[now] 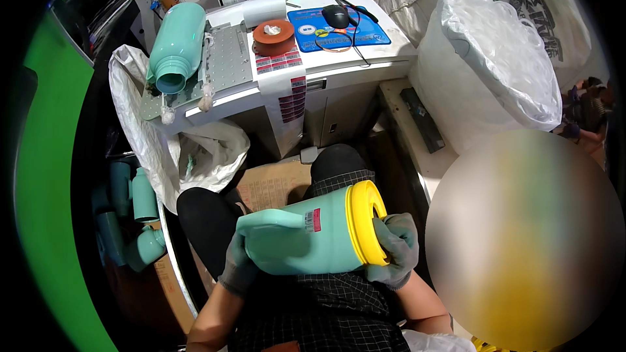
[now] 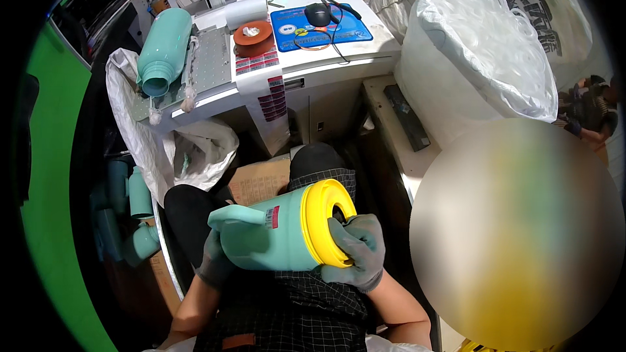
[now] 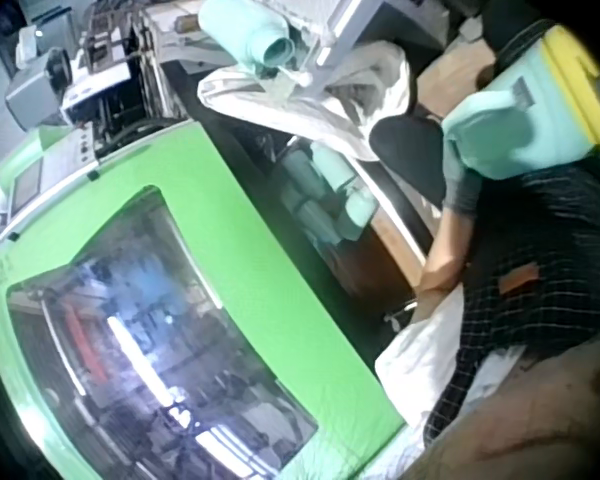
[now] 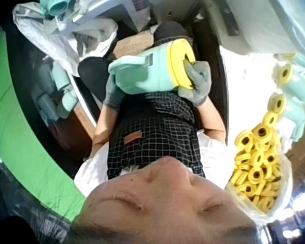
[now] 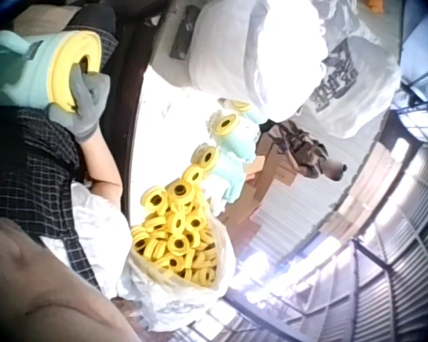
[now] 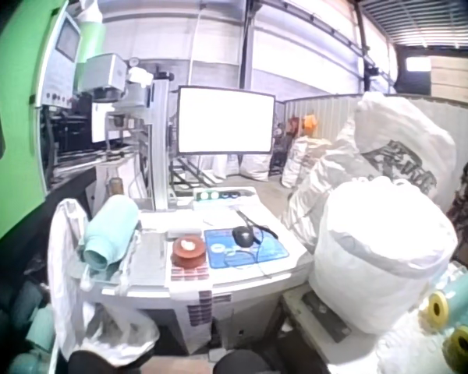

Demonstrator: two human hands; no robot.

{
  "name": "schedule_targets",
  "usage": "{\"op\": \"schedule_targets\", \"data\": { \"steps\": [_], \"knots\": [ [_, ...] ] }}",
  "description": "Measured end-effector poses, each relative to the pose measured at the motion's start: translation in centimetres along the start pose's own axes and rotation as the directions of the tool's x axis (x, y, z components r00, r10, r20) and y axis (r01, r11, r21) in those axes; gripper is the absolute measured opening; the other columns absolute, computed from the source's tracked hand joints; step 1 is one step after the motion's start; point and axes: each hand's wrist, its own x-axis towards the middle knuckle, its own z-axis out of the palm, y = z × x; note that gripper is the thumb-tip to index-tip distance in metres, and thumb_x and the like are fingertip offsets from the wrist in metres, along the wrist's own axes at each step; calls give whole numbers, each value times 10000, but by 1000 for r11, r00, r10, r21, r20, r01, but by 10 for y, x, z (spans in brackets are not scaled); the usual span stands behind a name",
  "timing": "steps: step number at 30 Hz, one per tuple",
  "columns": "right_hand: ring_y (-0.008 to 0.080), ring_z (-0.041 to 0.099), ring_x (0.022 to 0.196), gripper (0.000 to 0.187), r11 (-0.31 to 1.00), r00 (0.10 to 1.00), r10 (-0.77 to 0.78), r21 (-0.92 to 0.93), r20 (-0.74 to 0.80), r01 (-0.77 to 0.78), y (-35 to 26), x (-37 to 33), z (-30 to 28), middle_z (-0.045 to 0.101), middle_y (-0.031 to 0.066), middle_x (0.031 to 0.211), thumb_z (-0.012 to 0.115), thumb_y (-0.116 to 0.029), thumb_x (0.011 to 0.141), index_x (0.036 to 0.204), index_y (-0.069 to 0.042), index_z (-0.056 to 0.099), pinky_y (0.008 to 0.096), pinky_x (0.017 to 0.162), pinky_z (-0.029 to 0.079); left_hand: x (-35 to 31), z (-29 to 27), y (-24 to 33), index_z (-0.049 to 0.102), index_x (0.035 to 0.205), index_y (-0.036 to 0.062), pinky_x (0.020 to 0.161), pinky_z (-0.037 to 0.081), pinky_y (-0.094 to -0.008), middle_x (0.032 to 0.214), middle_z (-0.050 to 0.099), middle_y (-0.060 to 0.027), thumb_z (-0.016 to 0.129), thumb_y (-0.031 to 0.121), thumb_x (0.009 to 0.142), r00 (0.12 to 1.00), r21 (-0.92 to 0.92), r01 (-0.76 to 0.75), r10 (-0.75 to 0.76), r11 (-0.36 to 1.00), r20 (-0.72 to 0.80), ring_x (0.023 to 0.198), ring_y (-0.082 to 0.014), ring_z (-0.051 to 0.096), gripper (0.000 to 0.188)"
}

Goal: The person sits on the floor and assembles teal plastic containers by inserting a white ring into the opening and screwing on a yellow lid. They repeatedly pick up a container, insert the ring, apply a label, and secure the lid before placing the finished unit aside.

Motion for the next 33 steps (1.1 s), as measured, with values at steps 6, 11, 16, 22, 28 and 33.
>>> {"op": "schedule_targets", "data": {
  "steps": [6,11,16,22,28,33],
  "knots": [
    [214,543,816,547,989,983,140,59,-118,-134,-10,-3,20,569,89,946,756,-398,922,1252,31,677,343,728,472,-22,25,10,616,1236,30,949,534,-330,1173,662,-88,388,299,1141,884,576,-429,453,695,112,1038,-185,652,364],
    [151,635,957,539,658,665,728,444,-169,-608,-16,2,20,683,97,1092,513,-476,1086,1253,25,624,306,888,520,-44,117,40,555,1133,45,844,490,-295,1054,581,-70,499,334,1090,732,665,-527,680,529,39,942,-164,591,297],
    [134,693,929,385,417,502,861,669,-75,-615,23,-41,-34,735,67,1071,518,-376,1109,1223,-45,677,301,889,586,-60,153,44,436,1438,33,983,510,-424,1284,542,-153,579,623,984,785,728,-602,409,329,465,1174,-263,581,758],
    [274,642,1137,430,685,663,352,-300,-661,-663,34,-130,-204,683,172,1243,630,-234,1019,1382,-13,562,399,1006,518,0,132,-15,253,1630,10,1170,392,-456,1641,348,-181,784,533,893,531,502,-842,476,199,701,1414,-312,455,1048],
    [305,614,1209,474,-184,625,222,-662,-748,-727,34,-243,-410,646,187,1317,698,-222,949,1368,-29,590,427,990,503,8,126,11,406,1522,9,1091,435,-507,1437,494,-194,857,235,791,542,580,-795,218,-178,811,1306,-373,523,889],
    [277,564,1302,447,220,692,152,-659,-706,-720,102,-193,-313,580,172,1427,603,-197,1011,1424,-31,558,397,1070,470,4,112,64,541,1397,-10,1002,501,-490,1328,569,-230,849,195,830,487,737,-594,587,-321,647,1177,-396,599,678]
  ]
}}
